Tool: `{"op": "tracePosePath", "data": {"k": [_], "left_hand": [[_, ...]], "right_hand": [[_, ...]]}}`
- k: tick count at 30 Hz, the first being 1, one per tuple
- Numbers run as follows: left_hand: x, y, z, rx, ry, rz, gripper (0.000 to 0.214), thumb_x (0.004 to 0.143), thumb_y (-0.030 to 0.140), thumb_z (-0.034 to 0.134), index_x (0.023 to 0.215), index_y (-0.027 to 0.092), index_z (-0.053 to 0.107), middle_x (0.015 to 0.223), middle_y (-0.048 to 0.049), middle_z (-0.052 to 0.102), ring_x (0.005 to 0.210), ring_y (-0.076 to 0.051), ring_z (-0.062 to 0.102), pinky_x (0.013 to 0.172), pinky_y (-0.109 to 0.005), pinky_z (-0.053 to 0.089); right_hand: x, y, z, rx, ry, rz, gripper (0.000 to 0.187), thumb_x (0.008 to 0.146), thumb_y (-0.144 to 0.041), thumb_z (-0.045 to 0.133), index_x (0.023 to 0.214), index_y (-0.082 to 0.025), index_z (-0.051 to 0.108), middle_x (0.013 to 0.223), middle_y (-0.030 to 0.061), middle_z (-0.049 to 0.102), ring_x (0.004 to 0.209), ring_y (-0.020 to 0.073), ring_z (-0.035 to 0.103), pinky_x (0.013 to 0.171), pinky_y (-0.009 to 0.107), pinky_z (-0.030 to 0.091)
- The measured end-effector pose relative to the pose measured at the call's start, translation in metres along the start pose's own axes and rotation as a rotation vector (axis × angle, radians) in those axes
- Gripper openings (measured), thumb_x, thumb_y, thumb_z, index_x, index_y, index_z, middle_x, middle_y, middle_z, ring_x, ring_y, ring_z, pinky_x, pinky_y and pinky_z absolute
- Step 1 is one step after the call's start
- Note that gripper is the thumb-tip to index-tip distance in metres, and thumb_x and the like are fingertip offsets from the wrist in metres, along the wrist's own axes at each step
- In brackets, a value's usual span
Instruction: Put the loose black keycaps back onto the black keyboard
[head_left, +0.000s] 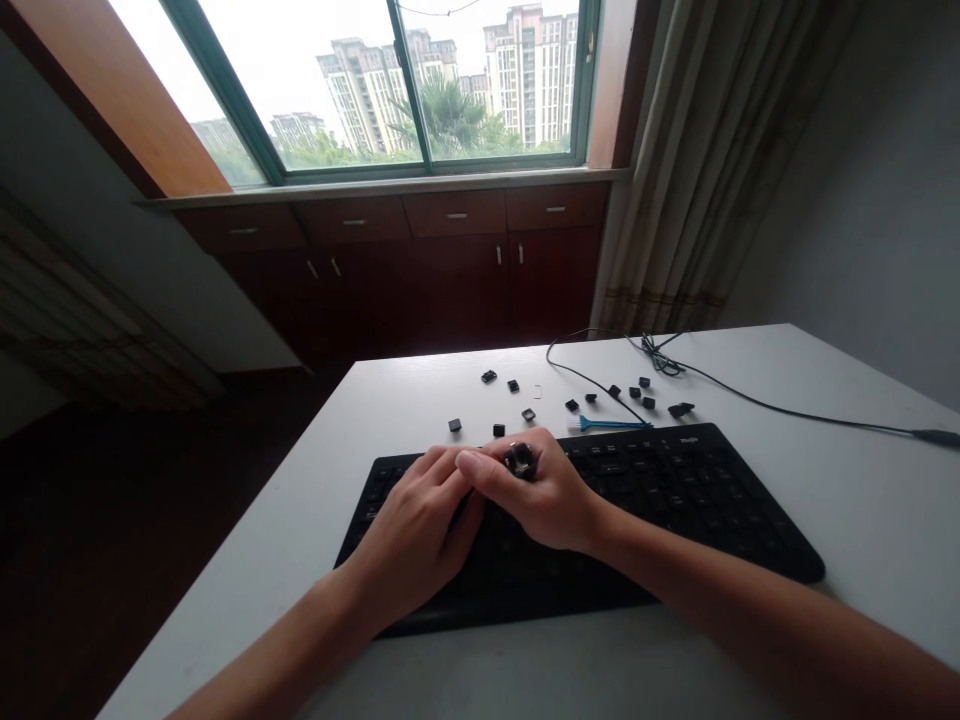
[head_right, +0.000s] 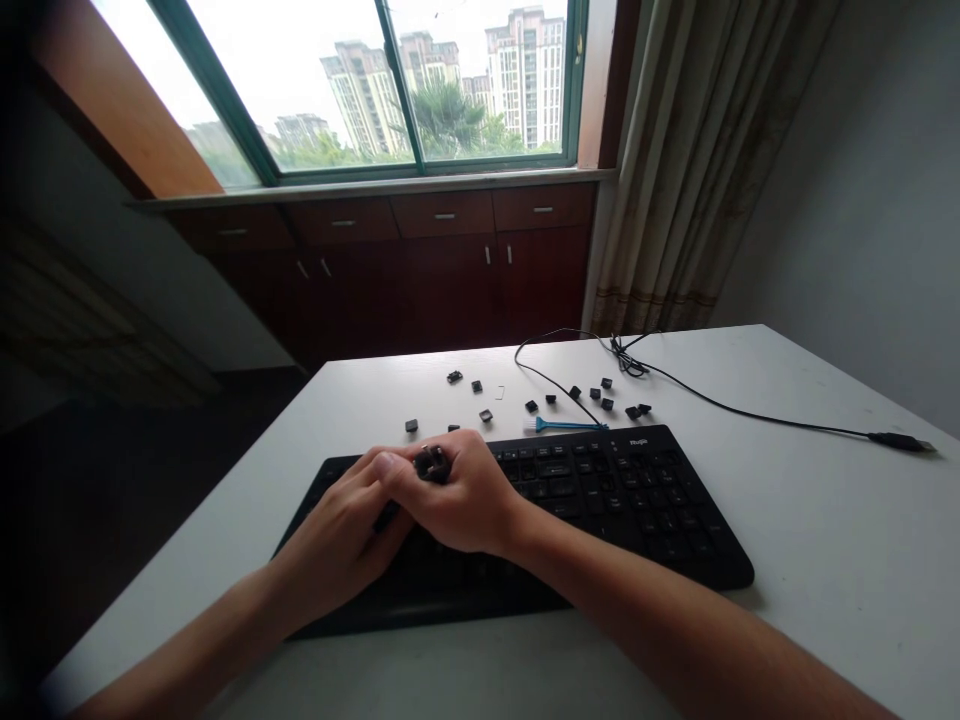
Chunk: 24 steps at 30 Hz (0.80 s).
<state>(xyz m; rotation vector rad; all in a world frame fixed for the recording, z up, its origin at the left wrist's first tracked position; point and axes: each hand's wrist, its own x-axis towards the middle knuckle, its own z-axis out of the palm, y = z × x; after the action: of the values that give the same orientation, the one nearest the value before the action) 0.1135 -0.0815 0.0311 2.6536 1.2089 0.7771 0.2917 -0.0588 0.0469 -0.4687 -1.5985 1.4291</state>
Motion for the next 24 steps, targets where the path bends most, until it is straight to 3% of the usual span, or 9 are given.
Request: {"op": "tracePosePath", "data": {"k": [7,10,17,21,24], "left_hand": [[-0.001,-0.002,0.0,0.036,-0.017,0.004,0.045,0.099,0.016,0.047,0.144,0.023,0.047,0.132,-0.0125,0.061,0.116,-0.027,0.058,0.097,-0.045,0.054],[-0.001,-0.002,0.0,0.027,-0.018,0.009,0.047,0.098,0.016,0.047,0.144,0.024,0.046,0.131,-0.0119,0.061,0.116,-0.027,0.058,0.097,-0.044,0.054],[0.0,0.0,0.0,0.034,-0.007,0.0,0.045,0.098,0.016,0.048,0.142,0.024,0.049,0.128,-0.0103,0.063,0.109,-0.026,0.061,0.094,-0.041,0.055],[0.002,0.001,0.0,0.045,-0.007,-0.001,0.04,0.099,0.017,0.048,0.138,0.023,0.051,0.133,-0.0104,0.061,0.117,-0.027,0.058,0.101,-0.044,0.051],[0.002,0.002,-0.001,0.018,-0.018,-0.015,0.03,0.1,0.017,0.047,0.128,0.024,0.056,0.129,-0.008,0.062,0.115,-0.025,0.058,0.1,-0.043,0.05]], "right_hand": [[0.0,-0.003,0.0,-0.032,0.051,0.023,0.048,0.089,-0.042,0.067,0.056,-0.019,0.039,0.056,-0.0066,0.033,0.053,0.0071,0.028,0.048,0.025,0.023],[0.0,-0.002,0.0,-0.021,0.028,0.035,0.044,0.089,-0.043,0.066,0.06,-0.018,0.045,0.058,-0.0059,0.035,0.054,0.0076,0.031,0.049,0.025,0.024],[0.001,0.002,-0.001,-0.051,0.074,0.044,0.05,0.089,-0.043,0.067,0.056,-0.02,0.035,0.057,-0.007,0.031,0.053,0.0072,0.028,0.05,0.026,0.023],[0.008,-0.007,-0.007,-0.048,0.041,0.071,0.049,0.09,-0.046,0.065,0.057,-0.02,0.04,0.056,-0.0067,0.035,0.052,0.0075,0.031,0.048,0.024,0.025],[0.016,-0.024,-0.024,-0.177,0.039,0.102,0.051,0.092,-0.051,0.059,0.056,-0.02,0.043,0.05,-0.0069,0.036,0.046,0.0076,0.033,0.045,0.025,0.026]]}}
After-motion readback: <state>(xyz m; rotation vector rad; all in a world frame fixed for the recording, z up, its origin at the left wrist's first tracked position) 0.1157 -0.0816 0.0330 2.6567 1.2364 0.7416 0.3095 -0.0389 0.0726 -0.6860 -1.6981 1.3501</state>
